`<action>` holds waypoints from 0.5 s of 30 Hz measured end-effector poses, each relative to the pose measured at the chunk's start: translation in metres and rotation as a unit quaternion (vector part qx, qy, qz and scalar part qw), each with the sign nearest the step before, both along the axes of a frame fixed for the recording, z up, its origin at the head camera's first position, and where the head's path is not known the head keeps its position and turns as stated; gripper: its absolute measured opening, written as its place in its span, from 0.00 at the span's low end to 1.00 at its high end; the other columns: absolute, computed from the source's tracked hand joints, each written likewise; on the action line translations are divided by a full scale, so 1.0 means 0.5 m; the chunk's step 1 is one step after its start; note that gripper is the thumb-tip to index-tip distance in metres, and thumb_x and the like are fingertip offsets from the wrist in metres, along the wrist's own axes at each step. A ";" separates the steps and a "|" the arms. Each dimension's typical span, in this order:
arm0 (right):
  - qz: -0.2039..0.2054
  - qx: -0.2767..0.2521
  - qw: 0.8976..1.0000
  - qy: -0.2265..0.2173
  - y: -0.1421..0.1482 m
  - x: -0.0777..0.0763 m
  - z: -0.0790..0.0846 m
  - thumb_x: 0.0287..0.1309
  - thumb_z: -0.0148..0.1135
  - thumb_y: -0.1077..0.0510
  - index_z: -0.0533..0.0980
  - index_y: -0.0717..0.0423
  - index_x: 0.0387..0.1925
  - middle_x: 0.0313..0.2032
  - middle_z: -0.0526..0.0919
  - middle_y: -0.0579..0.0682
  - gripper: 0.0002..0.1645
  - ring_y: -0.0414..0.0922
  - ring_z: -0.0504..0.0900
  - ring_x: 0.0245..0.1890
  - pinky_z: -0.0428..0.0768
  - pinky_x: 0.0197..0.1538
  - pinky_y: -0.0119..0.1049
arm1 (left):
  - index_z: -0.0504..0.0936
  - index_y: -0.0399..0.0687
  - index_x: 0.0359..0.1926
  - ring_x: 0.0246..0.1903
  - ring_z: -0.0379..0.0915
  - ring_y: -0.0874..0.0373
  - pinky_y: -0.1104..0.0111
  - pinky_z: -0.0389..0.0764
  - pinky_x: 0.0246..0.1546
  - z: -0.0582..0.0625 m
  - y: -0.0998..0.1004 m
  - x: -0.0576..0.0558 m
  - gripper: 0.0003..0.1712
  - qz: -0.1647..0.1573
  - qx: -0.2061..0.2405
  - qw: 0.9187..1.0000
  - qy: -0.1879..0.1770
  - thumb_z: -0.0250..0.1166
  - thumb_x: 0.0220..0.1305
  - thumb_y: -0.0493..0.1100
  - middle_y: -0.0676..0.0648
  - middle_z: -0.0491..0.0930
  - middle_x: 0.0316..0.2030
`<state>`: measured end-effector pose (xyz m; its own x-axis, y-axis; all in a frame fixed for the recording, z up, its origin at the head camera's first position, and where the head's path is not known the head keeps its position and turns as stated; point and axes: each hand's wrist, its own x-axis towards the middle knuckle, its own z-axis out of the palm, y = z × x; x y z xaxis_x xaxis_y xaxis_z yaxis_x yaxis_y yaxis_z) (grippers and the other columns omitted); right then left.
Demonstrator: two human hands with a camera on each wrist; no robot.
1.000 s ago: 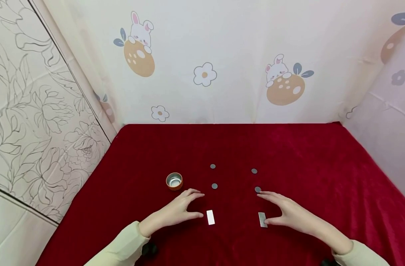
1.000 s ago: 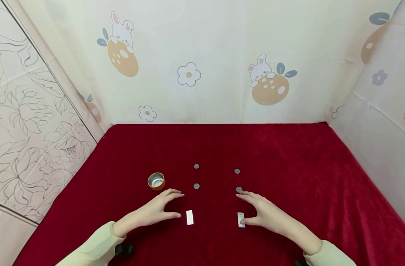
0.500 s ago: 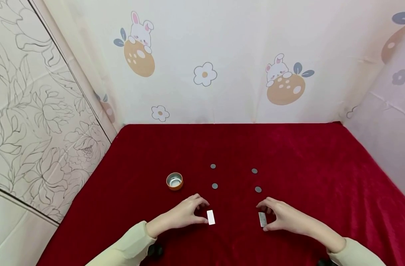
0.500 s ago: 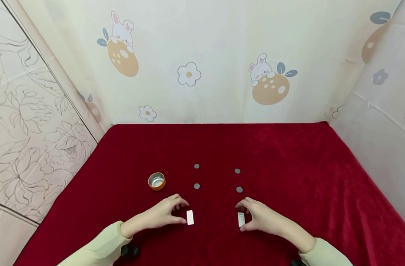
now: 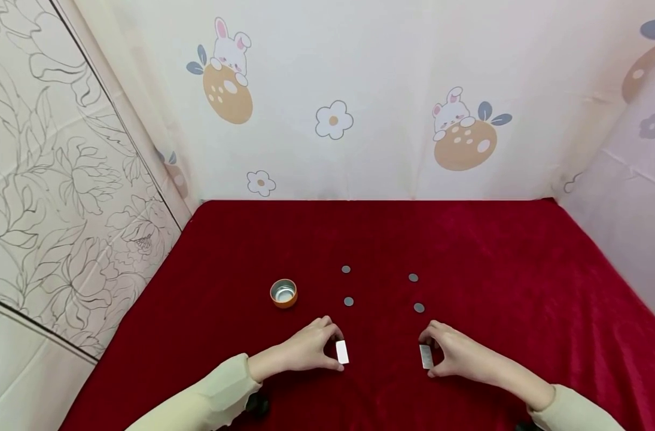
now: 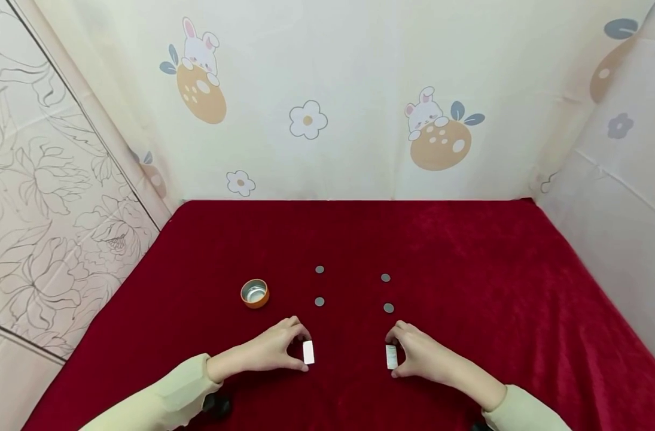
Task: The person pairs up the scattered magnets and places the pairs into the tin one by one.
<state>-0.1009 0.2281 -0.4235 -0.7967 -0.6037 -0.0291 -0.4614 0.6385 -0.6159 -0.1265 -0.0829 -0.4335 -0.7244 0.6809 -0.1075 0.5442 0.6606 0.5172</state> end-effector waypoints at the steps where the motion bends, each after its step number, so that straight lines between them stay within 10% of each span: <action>1: 0.000 0.000 1.000 0.007 -0.001 0.000 -0.001 0.35 0.71 0.57 0.72 0.55 0.33 0.30 0.67 0.40 0.21 0.33 0.66 0.29 0.69 0.31 0.27 | 0.75 0.46 0.40 0.31 0.59 0.67 0.78 0.65 0.33 -0.001 0.002 0.000 0.24 -0.001 -0.004 1.000 0.006 0.70 0.44 0.53 0.57 0.65 0.31; 15: -0.013 0.018 0.998 0.053 -0.009 0.005 -0.003 0.28 0.66 0.64 0.71 0.52 0.27 0.27 0.66 0.39 0.17 0.32 0.63 0.25 0.66 0.26 0.25 | 0.75 0.46 0.32 0.25 0.59 0.69 0.80 0.64 0.25 0.001 0.024 0.006 0.20 0.002 -0.033 0.997 0.068 0.71 0.41 0.51 0.58 0.65 0.25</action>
